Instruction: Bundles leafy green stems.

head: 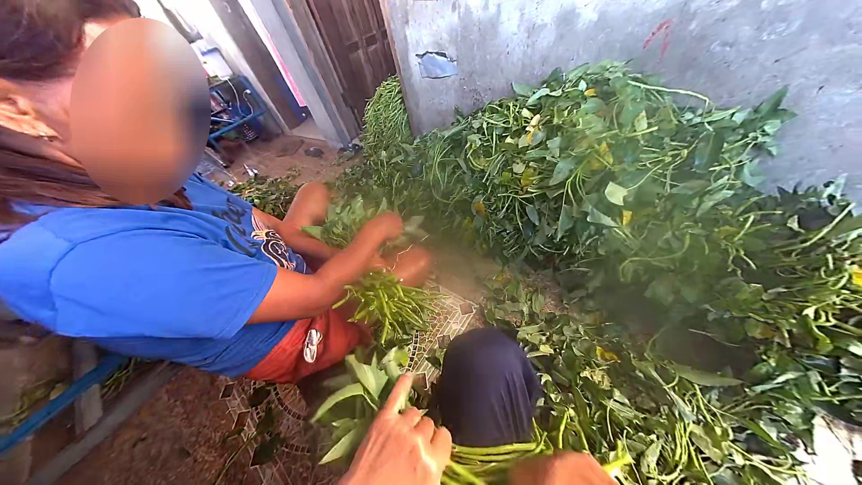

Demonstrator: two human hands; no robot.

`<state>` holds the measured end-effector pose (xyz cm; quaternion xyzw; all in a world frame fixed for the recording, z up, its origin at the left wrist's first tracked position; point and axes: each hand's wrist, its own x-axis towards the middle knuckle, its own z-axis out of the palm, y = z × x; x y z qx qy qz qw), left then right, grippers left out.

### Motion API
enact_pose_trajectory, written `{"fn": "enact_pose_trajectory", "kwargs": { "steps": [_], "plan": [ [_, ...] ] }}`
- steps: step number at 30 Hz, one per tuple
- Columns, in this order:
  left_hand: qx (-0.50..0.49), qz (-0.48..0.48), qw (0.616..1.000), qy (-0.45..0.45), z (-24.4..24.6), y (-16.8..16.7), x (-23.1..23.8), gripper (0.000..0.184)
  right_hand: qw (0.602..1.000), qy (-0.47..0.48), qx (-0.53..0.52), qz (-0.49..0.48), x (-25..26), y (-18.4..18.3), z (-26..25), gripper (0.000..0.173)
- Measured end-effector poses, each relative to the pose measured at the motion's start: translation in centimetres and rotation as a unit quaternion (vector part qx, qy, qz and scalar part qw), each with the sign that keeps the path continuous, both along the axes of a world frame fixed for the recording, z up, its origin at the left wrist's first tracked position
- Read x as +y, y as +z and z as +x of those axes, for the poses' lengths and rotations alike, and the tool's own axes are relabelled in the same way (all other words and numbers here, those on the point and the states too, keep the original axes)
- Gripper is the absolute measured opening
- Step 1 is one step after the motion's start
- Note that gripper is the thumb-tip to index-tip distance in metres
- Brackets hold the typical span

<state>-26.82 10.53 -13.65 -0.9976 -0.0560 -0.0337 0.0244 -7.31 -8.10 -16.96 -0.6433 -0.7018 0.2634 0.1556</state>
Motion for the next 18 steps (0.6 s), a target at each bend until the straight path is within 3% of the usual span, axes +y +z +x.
{"fn": "enact_pose_trajectory", "kwargs": {
  "steps": [2, 4, 7, 10, 12, 14, 18],
  "plan": [
    [0.05, -0.036, 0.996, 0.063, 0.6, -1.4, 1.3, 0.095, 0.984, 0.037, 0.112, -0.13, 2.3, -0.3, 2.6, 0.031],
    [0.117, -0.132, 0.977, 0.117, 1.3, -2.6, 2.6, 0.093, 0.959, 0.074, 0.188, -0.2, 4.5, -0.7, 4.3, 0.031],
    [0.049, -0.198, 0.969, 0.14, 1.4, -3.8, 3.4, 0.08, 0.944, 0.095, 0.209, -0.235, 5.8, -1.0, 4.9, 0.028],
    [-0.111, -0.093, 0.981, 0.132, 1.2, -4.3, 3.1, 0.072, 0.94, 0.098, 0.189, -0.267, 6.3, -0.4, 4.9, 0.031],
    [-0.158, -0.016, 0.981, 0.111, 1.4, -3.6, 2.8, 0.06, 0.935, 0.101, 0.184, -0.285, 6.7, -0.2, 4.9, 0.033],
    [-0.185, -0.01, 0.981, 0.057, 1.5, -2.7, 2.1, 0.048, 0.931, 0.104, 0.188, -0.294, 6.9, -0.1, 5.0, 0.033],
    [-0.038, -0.178, 0.983, -0.007, 0.5, -2.5, -0.6, 0.09, 0.923, 0.111, 0.202, -0.308, 6.9, 0.2, 5.6, 0.032]
  ]
}}
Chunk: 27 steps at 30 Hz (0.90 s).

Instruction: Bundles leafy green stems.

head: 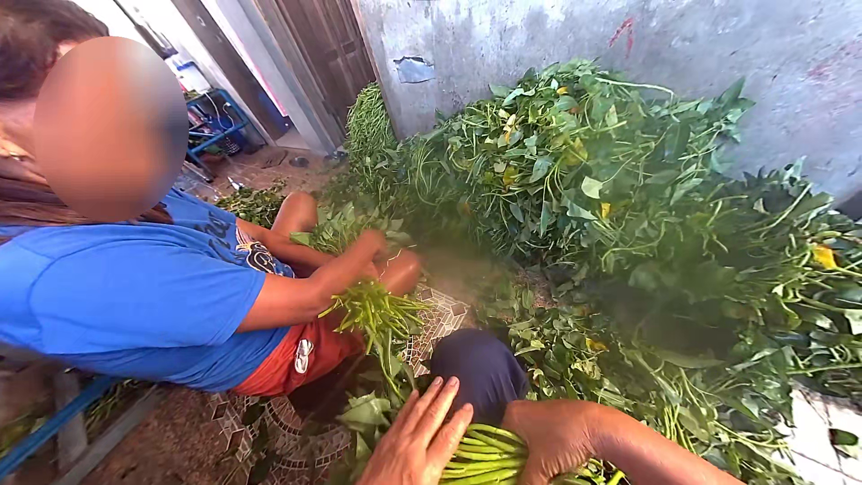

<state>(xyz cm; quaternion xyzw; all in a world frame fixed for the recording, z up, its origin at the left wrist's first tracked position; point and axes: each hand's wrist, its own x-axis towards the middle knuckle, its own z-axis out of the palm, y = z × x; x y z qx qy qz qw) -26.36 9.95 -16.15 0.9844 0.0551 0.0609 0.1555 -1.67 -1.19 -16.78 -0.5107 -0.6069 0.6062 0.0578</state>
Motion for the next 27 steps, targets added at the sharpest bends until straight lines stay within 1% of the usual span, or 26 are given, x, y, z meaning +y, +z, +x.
{"fn": "enact_pose_trajectory", "kwargs": {
  "steps": [2, 3, 5, 6, 7, 8, 10, 11, 12, 13, 14, 15, 16, 17, 19, 20, 21, 22, 23, 26, 27],
  "plan": [
    [0.042, 0.013, 0.999, 0.018, -0.4, -1.0, -1.0, 0.113, 1.0, -0.008, -0.017, 0.021, -0.2, 0.0, 1.0, 0.037],
    [0.048, 0.031, 0.998, 0.029, -0.4, -1.3, -1.3, 0.119, 0.998, -0.031, -0.047, 0.035, -0.5, 0.4, 1.6, 0.043],
    [0.055, 0.066, 0.995, 0.045, -0.3, -1.6, -1.8, 0.125, 0.985, -0.091, -0.133, 0.061, -1.4, 1.3, 2.7, 0.063],
    [0.055, 0.076, 0.994, 0.05, -0.2, -1.8, -2.0, 0.126, 0.976, -0.102, -0.174, 0.08, -1.7, 1.9, 3.1, 0.072],
    [0.054, 0.085, 0.993, 0.054, -0.2, -1.8, -2.2, 0.127, 0.968, -0.109, -0.199, 0.111, -2.2, 2.4, 3.1, 0.077],
    [0.057, 0.091, 0.993, 0.055, -0.1, -1.8, -2.3, 0.126, 0.958, -0.116, -0.213, 0.15, -2.7, 2.6, 2.8, 0.077],
    [0.065, 0.097, 0.992, 0.054, 0.0, -1.8, -2.4, 0.125, 0.929, -0.138, -0.245, 0.241, -3.9, 2.1, 1.2, 0.066],
    [0.066, 0.1, 0.991, 0.054, 0.1, -1.8, -2.5, 0.124, 0.89, -0.172, -0.282, 0.315, -4.6, 1.1, -0.3, 0.058],
    [0.067, 0.104, 0.991, 0.053, 0.1, -1.7, -2.5, 0.123, 0.819, -0.217, -0.335, 0.412, -5.0, -0.5, -1.7, 0.052],
    [0.067, 0.108, 0.99, 0.055, 0.2, -1.7, -2.6, 0.124, 0.751, -0.251, -0.379, 0.479, -5.1, -1.8, -3.0, 0.054],
    [0.066, 0.11, 0.99, 0.056, 0.2, -1.8, -2.6, 0.125, 0.722, -0.269, -0.396, 0.5, -5.4, -2.3, -4.1, 0.06],
    [0.066, 0.108, 0.99, 0.059, 0.2, -1.8, -2.7, 0.126, 0.725, -0.277, -0.395, 0.491, -6.1, -2.3, -5.2, 0.068],
    [0.062, 0.105, 0.991, 0.06, 0.2, -1.9, -2.8, 0.127, 0.735, -0.278, -0.392, 0.479, -6.9, -2.3, -6.1, 0.071],
    [0.057, 0.105, 0.991, 0.062, 0.2, -2.0, -2.8, 0.128, 0.735, -0.279, -0.392, 0.478, -7.6, -2.5, -6.9, 0.068],
    [0.05, 0.103, 0.992, 0.061, 0.1, -2.1, -2.7, 0.133, 0.711, -0.292, -0.38, 0.515, -8.7, -3.2, -7.9, 0.055],
    [0.045, 0.1, 0.992, 0.06, 0.0, -2.2, -2.6, 0.136, 0.693, -0.291, -0.366, 0.549, -9.2, -3.7, -8.0, 0.046],
    [0.036, 0.096, 0.993, 0.059, 0.0, -2.3, -2.6, 0.139, 0.677, -0.282, -0.346, 0.585, -9.7, -4.3, -8.0, 0.034],
    [0.027, 0.088, 0.994, 0.057, -0.1, -2.4, -2.4, 0.141, 0.67, -0.263, -0.323, 0.615, -10.0, -4.9, -7.9, 0.02],
    [0.025, 0.078, 0.995, 0.053, -0.2, -2.4, -2.3, 0.143, 0.672, -0.244, -0.305, 0.629, -10.1, -5.3, -7.7, 0.013],
    [0.035, 0.049, 0.997, 0.041, -0.2, -1.6, -1.9, 0.145, 0.702, -0.241, -0.278, 0.61, -10.0, -5.2, -7.3, 0.016],
    [0.032, 0.046, 0.998, 0.04, -0.3, -1.6, -1.8, 0.145, 0.705, -0.247, -0.278, 0.604, -9.8, -4.7, -7.1, 0.016]
  ]
}}
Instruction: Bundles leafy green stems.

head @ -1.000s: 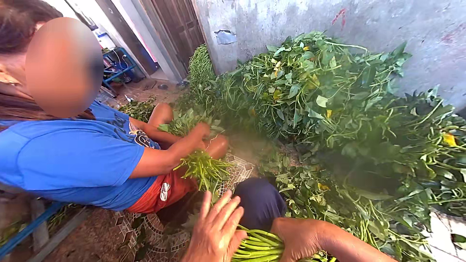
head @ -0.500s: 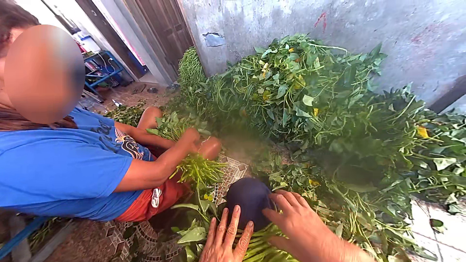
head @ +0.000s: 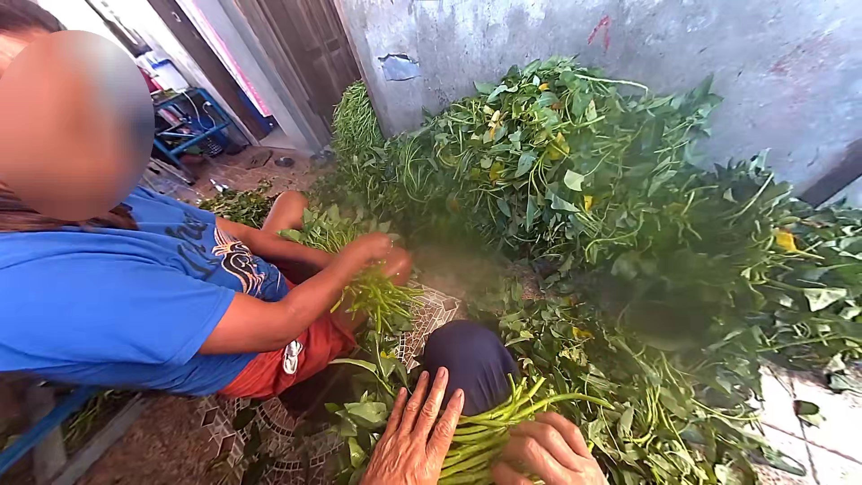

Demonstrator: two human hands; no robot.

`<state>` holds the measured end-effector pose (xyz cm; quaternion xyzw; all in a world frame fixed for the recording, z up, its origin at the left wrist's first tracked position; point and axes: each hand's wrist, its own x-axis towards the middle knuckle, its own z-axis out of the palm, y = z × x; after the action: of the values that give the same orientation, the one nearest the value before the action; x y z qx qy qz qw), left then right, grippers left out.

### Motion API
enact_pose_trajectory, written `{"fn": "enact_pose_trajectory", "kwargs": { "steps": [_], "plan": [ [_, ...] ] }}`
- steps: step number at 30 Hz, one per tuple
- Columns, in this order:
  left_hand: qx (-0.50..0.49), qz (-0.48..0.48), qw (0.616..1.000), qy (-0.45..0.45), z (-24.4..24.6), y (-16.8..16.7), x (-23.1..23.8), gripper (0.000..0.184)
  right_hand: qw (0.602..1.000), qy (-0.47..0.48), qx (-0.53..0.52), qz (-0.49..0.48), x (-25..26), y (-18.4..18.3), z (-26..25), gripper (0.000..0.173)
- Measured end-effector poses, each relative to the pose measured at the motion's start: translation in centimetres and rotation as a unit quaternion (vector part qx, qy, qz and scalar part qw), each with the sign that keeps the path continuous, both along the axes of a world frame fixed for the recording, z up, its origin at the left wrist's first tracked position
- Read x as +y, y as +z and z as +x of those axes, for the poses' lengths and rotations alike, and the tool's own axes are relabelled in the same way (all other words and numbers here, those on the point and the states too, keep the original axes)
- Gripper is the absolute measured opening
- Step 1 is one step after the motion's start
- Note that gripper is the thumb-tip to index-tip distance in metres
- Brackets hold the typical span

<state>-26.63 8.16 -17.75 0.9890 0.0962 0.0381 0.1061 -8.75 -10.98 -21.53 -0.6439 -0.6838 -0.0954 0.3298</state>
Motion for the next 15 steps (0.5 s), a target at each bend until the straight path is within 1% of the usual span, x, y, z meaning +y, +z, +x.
{"fn": "enact_pose_trajectory", "kwargs": {
  "steps": [3, 6, 9, 11, 15],
  "plan": [
    [-0.027, 0.021, 0.999, -0.004, -0.1, -0.8, 0.1, 0.143, 1.0, -0.018, -0.02, 0.009, 0.9, 0.8, 0.1, 0.015],
    [-0.042, 0.027, 0.999, -0.006, -0.1, -1.3, 0.1, 0.144, 0.999, -0.016, -0.042, 0.022, 1.2, 0.5, -0.8, 0.015],
    [-0.04, 0.018, 0.999, -0.003, -0.3, -1.5, 0.2, 0.146, 0.998, -0.017, -0.062, 0.01, 0.6, 0.0, -1.3, 0.013],
    [-0.041, 0.017, 0.999, 0.001, -0.4, -1.5, 0.1, 0.146, 0.997, -0.028, -0.072, 0.007, 0.2, -0.4, -1.1, 0.019],
    [-0.038, 0.022, 0.999, -0.003, -0.2, -1.5, 0.0, 0.146, 0.996, -0.032, -0.083, 0.018, -0.1, -0.2, -1.1, 0.015]
  ]
}}
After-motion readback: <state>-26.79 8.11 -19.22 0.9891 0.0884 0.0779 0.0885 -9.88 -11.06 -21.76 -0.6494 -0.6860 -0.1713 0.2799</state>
